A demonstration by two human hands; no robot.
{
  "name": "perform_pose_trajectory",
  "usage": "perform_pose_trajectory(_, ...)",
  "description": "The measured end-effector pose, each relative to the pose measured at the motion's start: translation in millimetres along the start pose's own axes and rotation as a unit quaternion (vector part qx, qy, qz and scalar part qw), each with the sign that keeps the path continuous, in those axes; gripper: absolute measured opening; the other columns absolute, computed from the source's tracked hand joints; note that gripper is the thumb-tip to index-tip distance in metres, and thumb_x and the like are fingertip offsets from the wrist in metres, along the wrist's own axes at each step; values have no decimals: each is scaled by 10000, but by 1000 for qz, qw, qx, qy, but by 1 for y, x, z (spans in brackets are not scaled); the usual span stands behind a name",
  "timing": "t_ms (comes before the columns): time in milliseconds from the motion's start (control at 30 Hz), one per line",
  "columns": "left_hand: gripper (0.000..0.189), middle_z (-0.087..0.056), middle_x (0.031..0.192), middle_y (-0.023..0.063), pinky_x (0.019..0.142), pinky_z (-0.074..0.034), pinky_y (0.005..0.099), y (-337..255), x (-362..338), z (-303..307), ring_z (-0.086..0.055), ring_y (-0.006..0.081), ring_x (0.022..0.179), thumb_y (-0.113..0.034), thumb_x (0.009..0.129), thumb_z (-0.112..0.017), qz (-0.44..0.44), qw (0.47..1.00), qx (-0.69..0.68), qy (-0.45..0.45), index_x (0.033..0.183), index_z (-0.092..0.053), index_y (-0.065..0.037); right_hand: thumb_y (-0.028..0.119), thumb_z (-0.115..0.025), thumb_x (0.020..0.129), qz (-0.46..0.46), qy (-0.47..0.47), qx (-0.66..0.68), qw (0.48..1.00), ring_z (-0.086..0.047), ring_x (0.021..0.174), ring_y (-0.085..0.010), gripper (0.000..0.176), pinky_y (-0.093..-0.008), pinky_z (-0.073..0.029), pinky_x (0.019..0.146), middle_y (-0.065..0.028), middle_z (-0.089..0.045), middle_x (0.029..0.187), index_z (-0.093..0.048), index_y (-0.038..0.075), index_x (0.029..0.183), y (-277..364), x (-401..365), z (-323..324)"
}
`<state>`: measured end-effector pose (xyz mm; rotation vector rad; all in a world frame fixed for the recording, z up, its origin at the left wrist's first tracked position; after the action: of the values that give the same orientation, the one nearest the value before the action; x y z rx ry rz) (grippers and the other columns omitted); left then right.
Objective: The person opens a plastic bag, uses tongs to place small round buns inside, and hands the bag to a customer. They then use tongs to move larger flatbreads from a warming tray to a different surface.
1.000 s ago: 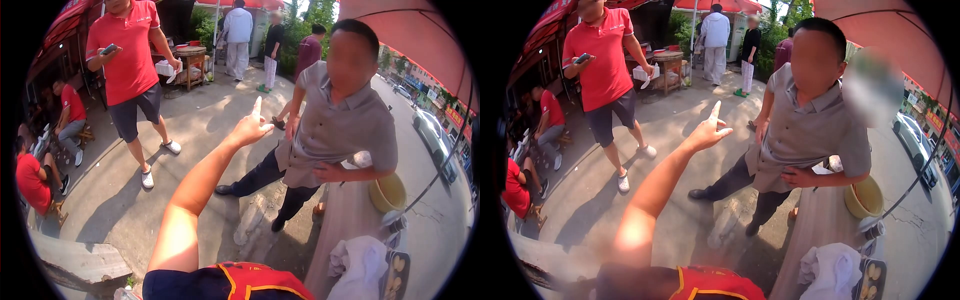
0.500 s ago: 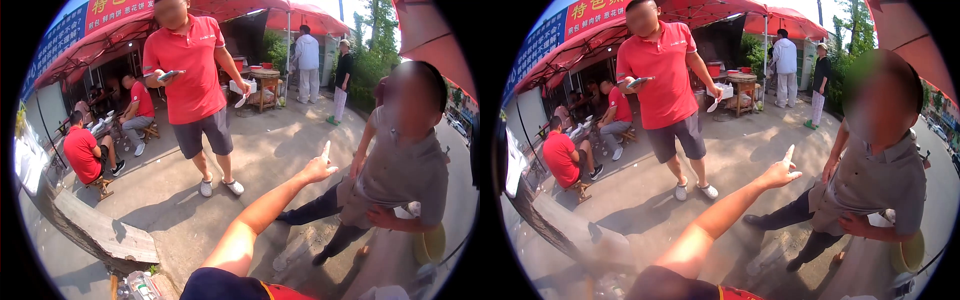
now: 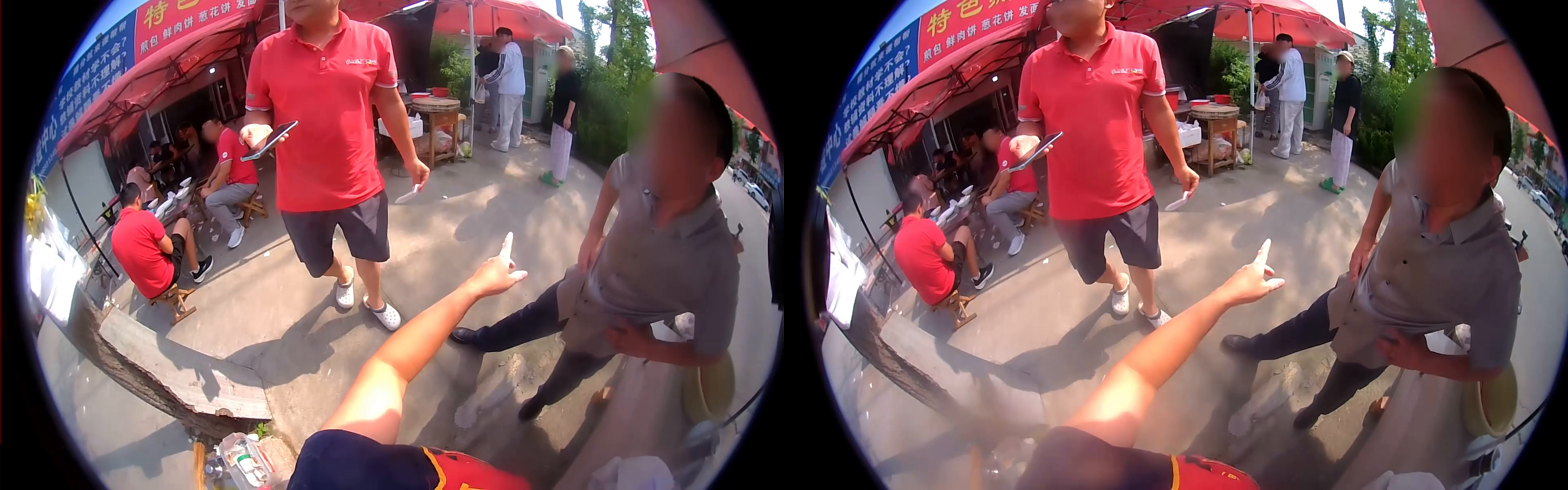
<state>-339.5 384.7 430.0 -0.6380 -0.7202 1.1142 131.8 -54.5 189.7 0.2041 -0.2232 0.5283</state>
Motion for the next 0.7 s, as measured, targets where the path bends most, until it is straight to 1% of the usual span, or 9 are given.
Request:
perform_pose_trajectory(100, 911, -559, 1076, 201, 883, -407, 370, 16, -5, -5, -537, 328, 1013, -286, 774, -617, 14, 1000, 1, 8, 1372, 19, -27, 180, -457, 834, 2, 0, -2, 1000, -503, 1051, -309, 278, -482, -335, 898, -146, -572, 1089, -620, 63, 1026, 0, 4, -1)
perform_pose_trajectory(200, 921, -560, 1091, 175, 895, -400, 361, 46, -23, -15, -532, 310, 1031, -326, 782, -616, 42, 999, 18, 19, 1378, 28, -47, 181, -457, 834, 3, -5, 1, 1000, -502, 1052, -309, 279, -482, -333, 900, -147, -571, 1090, -619, 62, 1028, -8, 5, -4)
perform_pose_trajectory(300, 923, -560, 1094, 174, 900, -398, 358, 74, -47, -18, -532, 313, 1032, -326, 781, -616, 78, 997, 16, 21, 1378, 30, -46, 182, -456, 835, 2, -12, 7, 1000, -500, 1054, -310, 280, -482, -332, 902, -148, -570, 1091, -618, 62, 1029, -9, 5, -4)
perform_pose_trajectory(367, 924, -564, 1091, 173, 897, -400, 352, 88, -66, -22, -534, 305, 1030, -320, 784, -612, 106, 994, 18, 28, 1375, 36, -30, 182, -456, 835, 4, -15, 9, 1000, -499, 1055, -310, 280, -481, -332, 903, -148, -570, 1092, -617, 61, 1030, -12, 7, -4)
perform_pose_trajectory(433, 928, -576, 1076, 165, 876, -412, 341, 94, -89, -29, -550, 283, 1002, -313, 784, -613, 161, 986, -20, 43, 1371, 44, -19, 183, -455, 836, 2, -17, 8, 1000, -498, 1057, -310, 281, -481, -331, 904, -149, -569, 1093, -617, 61, 1031, -15, 7, -4)
perform_pose_trajectory(500, 932, -592, 1042, 159, 836, -430, 334, 124, -105, -47, -575, 261, 939, -300, 783, -617, 185, 982, -9, 41, 1369, 47, -13, 183, -455, 836, 3, -16, 6, 1000, -497, 1058, -310, 282, -481, -330, 906, -150, -568, 1094, -616, 60, 1032, -17, 8, -6)
perform_pose_trajectory(567, 936, -611, 983, 150, 785, -446, 327, 170, -124, -71, -593, 244, 862, -294, 778, -624, 239, 969, 10, 54, 1366, 42, -2, 184, -454, 837, 2, -16, 5, 1000, -496, 1059, -310, 282, -481, -329, 907, -150, -568, 1095, -615, 60, 1033, -19, 7, -7)
perform_pose_trajectory(633, 949, -601, 969, 210, 742, -462, 358, 222, -149, -101, -586, 308, 853, -315, 758, -629, 281, 959, 18, 37, 1375, 38, -42, 184, -454, 837, -1, -15, 5, 1000, -495, 1060, -311, 283, -481, -329, 908, -151, -567, 1096, -615, 59, 1034, -21, 8, -8)
perform_pose_trajectory(700, 953, -609, 918, 200, 619, -477, 354, 220, -180, -107, -595, 269, 719, -323, 759, -629, 399, 914, 12, 77, 1379, 45, -61, 184, -453, 837, -1, -19, 2, 1000, -494, 1061, -311, 284, -481, -328, 909, -151, -566, 1096, -614, 59, 1034, -21, 11, -9)
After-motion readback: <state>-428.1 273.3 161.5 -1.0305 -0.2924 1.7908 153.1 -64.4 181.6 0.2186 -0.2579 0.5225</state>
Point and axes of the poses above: each hand's wrist, its own x-axis towards the middle knuckle, its own z-axis out of the back of the hand, y = z × x, the point moved 2 cm from there along x, towards the middle knuckle
